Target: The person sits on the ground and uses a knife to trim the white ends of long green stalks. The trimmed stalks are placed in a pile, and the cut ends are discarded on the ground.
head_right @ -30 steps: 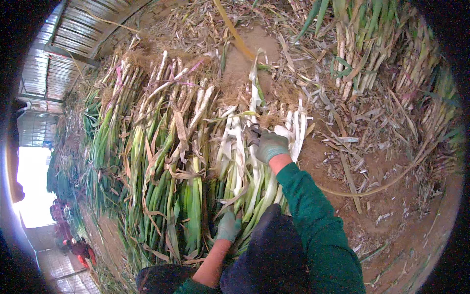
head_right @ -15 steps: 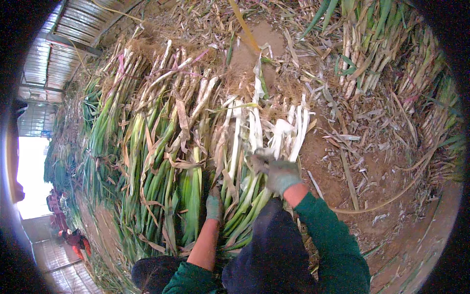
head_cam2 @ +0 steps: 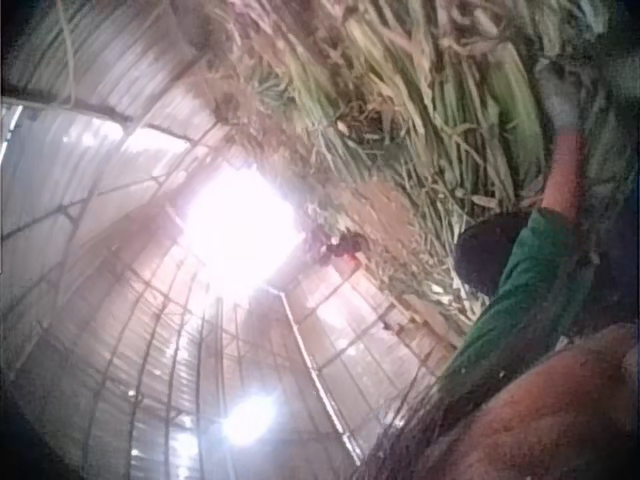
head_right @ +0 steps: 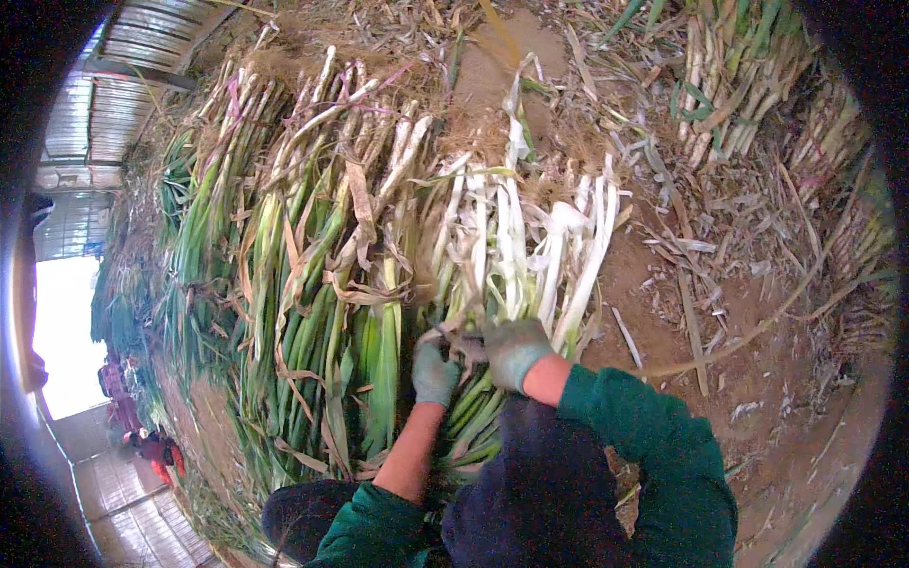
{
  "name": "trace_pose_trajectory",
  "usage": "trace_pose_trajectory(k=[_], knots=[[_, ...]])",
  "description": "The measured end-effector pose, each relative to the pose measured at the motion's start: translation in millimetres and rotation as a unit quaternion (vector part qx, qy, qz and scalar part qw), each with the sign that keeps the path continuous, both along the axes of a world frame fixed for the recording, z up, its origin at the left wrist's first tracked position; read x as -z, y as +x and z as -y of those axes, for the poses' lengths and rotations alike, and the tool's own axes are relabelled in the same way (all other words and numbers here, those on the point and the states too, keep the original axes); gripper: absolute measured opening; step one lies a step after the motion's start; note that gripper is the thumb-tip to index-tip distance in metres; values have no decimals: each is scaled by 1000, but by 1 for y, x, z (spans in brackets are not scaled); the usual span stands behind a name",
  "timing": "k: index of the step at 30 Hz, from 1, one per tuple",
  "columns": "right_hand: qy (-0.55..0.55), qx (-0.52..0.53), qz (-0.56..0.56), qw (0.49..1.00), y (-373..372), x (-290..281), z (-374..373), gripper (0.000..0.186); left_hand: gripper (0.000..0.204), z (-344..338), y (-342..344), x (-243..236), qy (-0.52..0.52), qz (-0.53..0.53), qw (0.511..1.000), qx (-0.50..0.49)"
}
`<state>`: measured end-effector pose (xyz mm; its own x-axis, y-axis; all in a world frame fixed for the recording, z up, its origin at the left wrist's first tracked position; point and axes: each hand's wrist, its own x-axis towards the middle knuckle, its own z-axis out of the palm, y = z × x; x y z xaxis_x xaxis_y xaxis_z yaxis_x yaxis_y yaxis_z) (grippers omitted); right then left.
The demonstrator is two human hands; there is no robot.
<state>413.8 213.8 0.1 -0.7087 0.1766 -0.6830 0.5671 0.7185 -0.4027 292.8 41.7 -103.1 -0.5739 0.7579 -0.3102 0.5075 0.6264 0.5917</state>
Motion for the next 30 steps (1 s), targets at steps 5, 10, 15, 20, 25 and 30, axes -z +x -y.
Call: trace_pose_trajectory(k=[5,10,15,20,25,30], knots=[[54,101,-4,993,-19,14,-37,56,45,11,-24,33,-5,-19,996,-93],[15,98,6,995,-29,-3,-32,49,38,54,-72,118,-65,-36,997,-32],[-15,-47,32,998,-14,-4,2,59,36,47,-91,155,16,271,928,-256],[20,6,48,999,6,-12,-43,63,38,-9,-40,52,-121,98,985,-74],[32,134,-25,990,13,3,-53,55,52,14,-50,23,-181,67,972,-135],[-52,-18,37,998,17,-22,-12,58,71,10,-52,10,-181,85,956,-217]])
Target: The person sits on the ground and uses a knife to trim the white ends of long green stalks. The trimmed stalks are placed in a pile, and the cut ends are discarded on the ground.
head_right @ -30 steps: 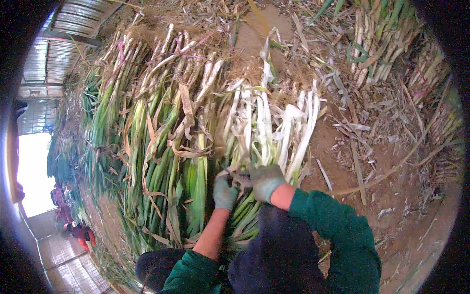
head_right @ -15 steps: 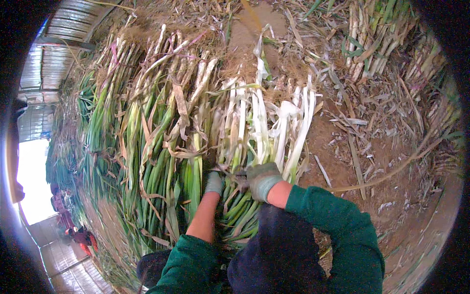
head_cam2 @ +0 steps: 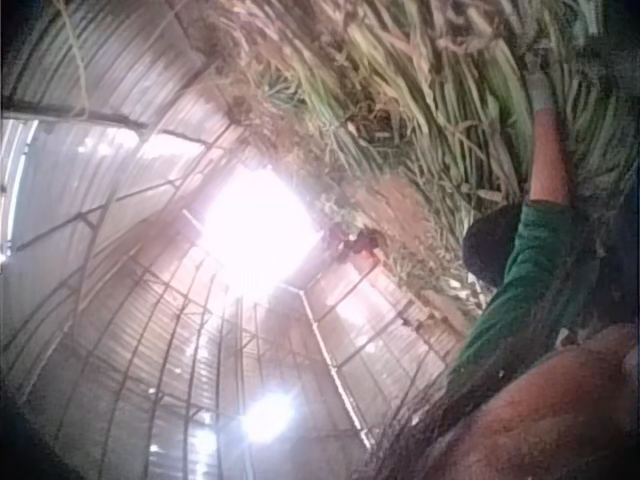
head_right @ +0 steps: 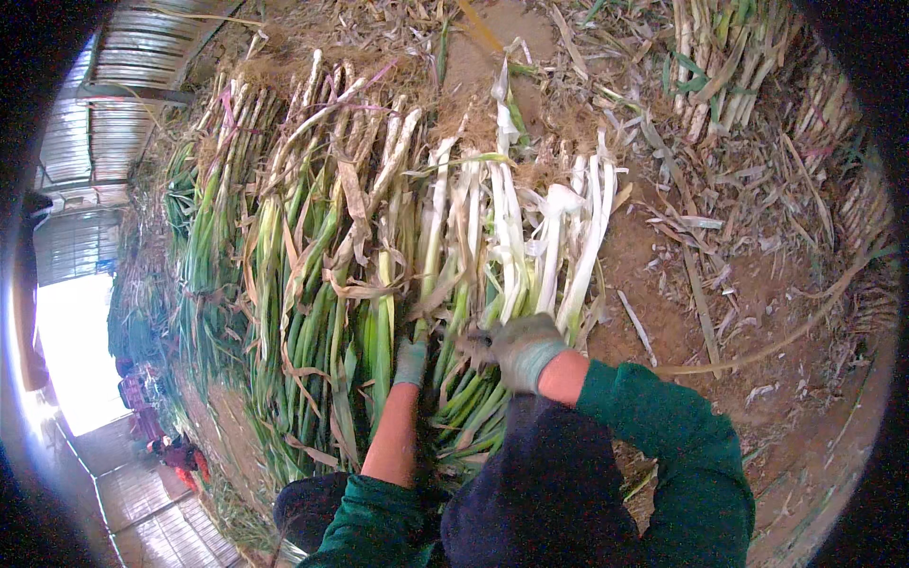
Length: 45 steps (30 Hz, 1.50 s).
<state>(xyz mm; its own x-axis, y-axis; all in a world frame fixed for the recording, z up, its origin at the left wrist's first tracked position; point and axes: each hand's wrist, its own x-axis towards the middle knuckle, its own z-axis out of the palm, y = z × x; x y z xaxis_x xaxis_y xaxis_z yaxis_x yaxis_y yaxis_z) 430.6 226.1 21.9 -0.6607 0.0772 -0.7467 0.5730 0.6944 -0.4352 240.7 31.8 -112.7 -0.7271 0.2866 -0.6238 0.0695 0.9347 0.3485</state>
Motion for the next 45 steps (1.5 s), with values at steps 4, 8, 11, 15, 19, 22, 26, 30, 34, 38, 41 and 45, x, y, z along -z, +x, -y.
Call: trace_pose_trajectory(k=[4,8,11,15,19,22,26,30,34,38,41,45], knots=[[9,-3,-38,999,-1,3,5,57,69,9,-5,-1,14,16,1000,-19],[84,75,-103,988,4,20,-3,57,56,20,0,7,102,-69,989,79],[49,33,-81,995,8,14,1,60,54,15,4,6,68,-72,992,84],[-17,-7,-29,999,23,5,8,55,48,8,9,25,106,-45,991,71],[18,-8,-116,993,-20,-12,7,58,49,109,-57,83,105,-92,990,11],[89,110,-18,990,9,36,-34,57,52,-2,18,14,64,-16,996,53],[125,180,-47,975,-15,47,-59,51,48,-1,17,-24,70,-24,996,42],[153,200,-73,965,-37,42,-78,46,44,11,18,-30,59,-47,996,48],[180,239,-94,950,-36,54,-90,47,43,17,25,-25,129,-51,988,74],[171,244,-75,952,-38,53,-98,52,41,17,36,-39,115,-58,986,105],[181,252,-97,946,-52,72,-97,51,37,35,28,-28,143,-75,981,108],[164,278,-84,943,-61,73,-118,49,35,27,45,-56,121,-20,988,98]])
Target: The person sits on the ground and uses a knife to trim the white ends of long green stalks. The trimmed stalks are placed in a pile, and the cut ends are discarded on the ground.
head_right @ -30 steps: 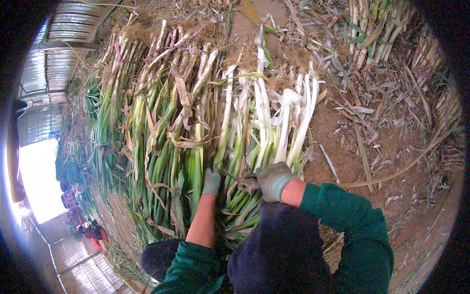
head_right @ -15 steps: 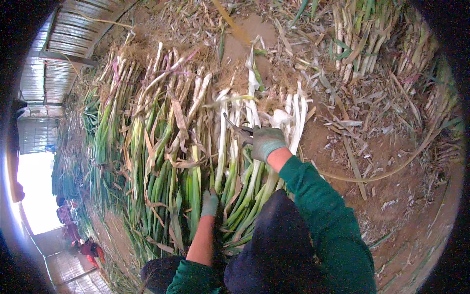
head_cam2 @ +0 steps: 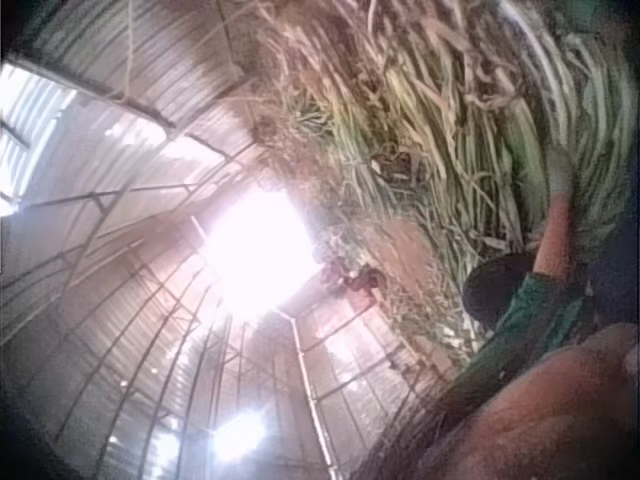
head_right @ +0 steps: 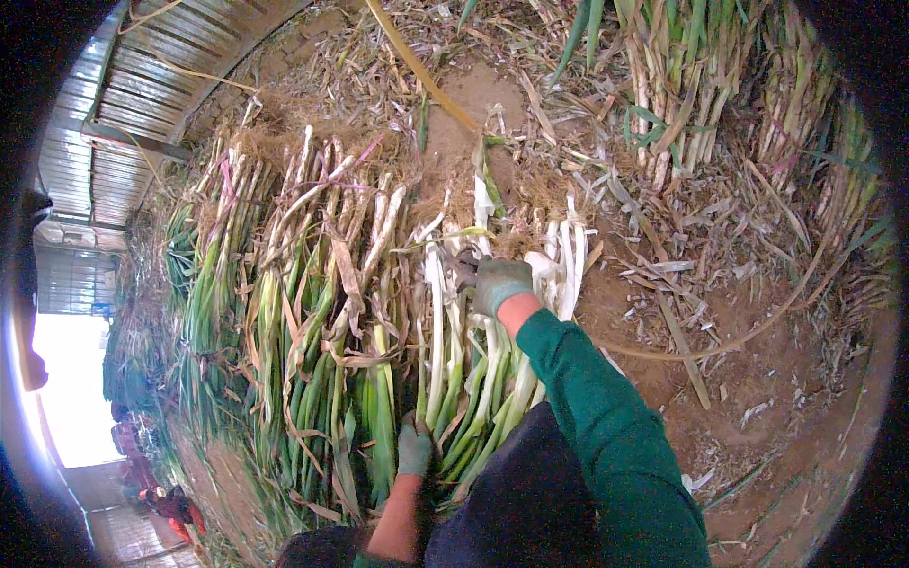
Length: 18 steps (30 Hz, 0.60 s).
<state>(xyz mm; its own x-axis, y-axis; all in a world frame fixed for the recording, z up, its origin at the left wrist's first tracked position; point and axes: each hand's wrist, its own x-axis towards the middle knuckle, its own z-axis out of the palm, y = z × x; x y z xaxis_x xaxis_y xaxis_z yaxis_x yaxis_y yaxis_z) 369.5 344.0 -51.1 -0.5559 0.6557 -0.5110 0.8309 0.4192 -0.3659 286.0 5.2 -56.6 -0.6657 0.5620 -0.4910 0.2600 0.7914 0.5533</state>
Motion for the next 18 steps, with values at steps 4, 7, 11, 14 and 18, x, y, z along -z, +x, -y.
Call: trace_pose_trajectory(k=[4,7,11,14,18], knots=[[-5,8,8,1000,-4,2,-20,43,36,8,8,-2,-13,-6,1000,14],[-33,51,-32,998,-7,-8,-10,42,37,16,5,-7,-56,12,998,-12],[-87,19,-60,994,33,-20,39,50,41,2,15,-28,15,-148,984,101],[-67,-23,-71,995,69,-18,92,52,44,-47,14,-62,133,-237,924,268],[-119,-105,-103,982,71,-50,119,65,49,-72,-26,-69,97,-416,887,177]])
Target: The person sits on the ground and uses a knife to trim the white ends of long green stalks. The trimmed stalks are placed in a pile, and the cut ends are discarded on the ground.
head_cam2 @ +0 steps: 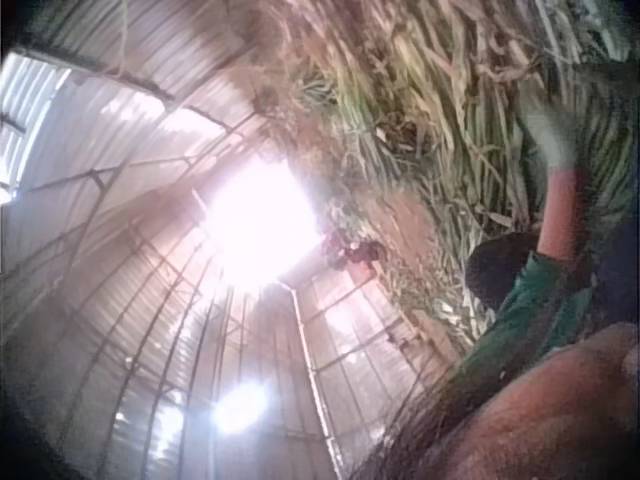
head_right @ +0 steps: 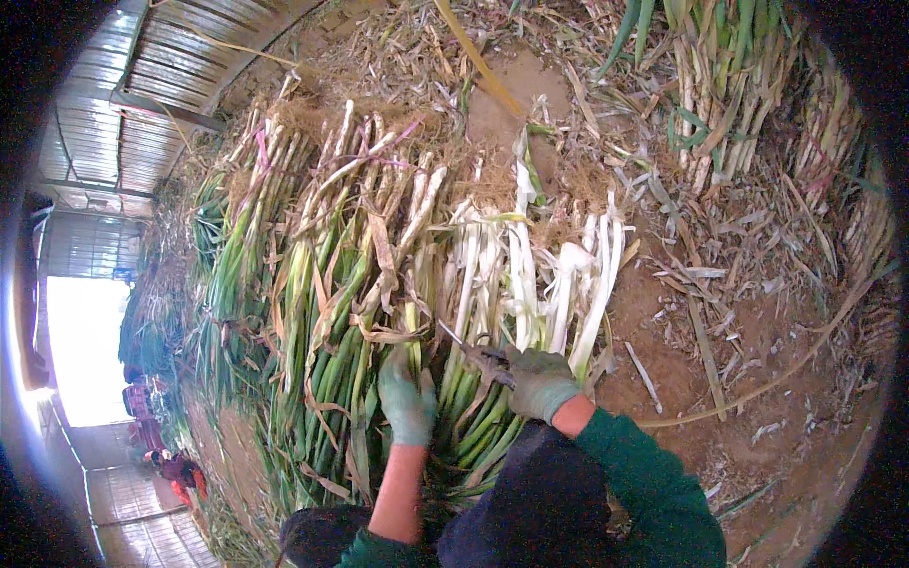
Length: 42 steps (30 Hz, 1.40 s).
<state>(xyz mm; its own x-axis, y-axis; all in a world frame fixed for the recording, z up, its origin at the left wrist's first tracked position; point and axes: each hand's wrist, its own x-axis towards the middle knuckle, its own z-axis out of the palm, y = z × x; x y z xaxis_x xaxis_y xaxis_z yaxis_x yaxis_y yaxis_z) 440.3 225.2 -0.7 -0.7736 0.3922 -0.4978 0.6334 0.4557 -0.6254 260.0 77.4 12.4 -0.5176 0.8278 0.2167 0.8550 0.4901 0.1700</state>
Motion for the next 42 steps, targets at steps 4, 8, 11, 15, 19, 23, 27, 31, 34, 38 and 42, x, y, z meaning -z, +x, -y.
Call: trace_pose_trajectory(k=[4,8,11,15,19,23,27,31,34,38,42], knots=[[32,-38,36,998,-12,4,-12,70,49,-17,-26,9,-254,16,962,-98],[36,14,27,999,-25,14,-25,75,38,-31,-54,20,-320,62,936,-130],[14,11,14,1000,-23,8,-21,75,39,-19,-63,27,-195,198,950,-141],[-59,-59,13,996,-9,-12,4,69,39,6,-58,37,-97,259,947,-164],[-66,-99,47,992,1,-34,-3,58,39,19,-41,48,-2,293,942,-163],[-3,-54,24,998,-25,-23,-11,47,39,29,-38,42,-23,287,939,-190],[-36,-7,43,998,-62,-17,-40,59,39,32,-25,30,-50,291,935,-198],[-14,29,50,998,-85,-4,-67,55,39,30,5,12,-51,334,924,-181],[11,48,39,998,-103,-2,-74,50,36,50,17,15,-35,341,923,-174],[37,49,34,998,-111,-3,-79,43,35,69,49,8,29,374,918,-130],[-10,48,43,998,-83,-9,-66,53,33,78,68,-10,-38,371,911,-176]])
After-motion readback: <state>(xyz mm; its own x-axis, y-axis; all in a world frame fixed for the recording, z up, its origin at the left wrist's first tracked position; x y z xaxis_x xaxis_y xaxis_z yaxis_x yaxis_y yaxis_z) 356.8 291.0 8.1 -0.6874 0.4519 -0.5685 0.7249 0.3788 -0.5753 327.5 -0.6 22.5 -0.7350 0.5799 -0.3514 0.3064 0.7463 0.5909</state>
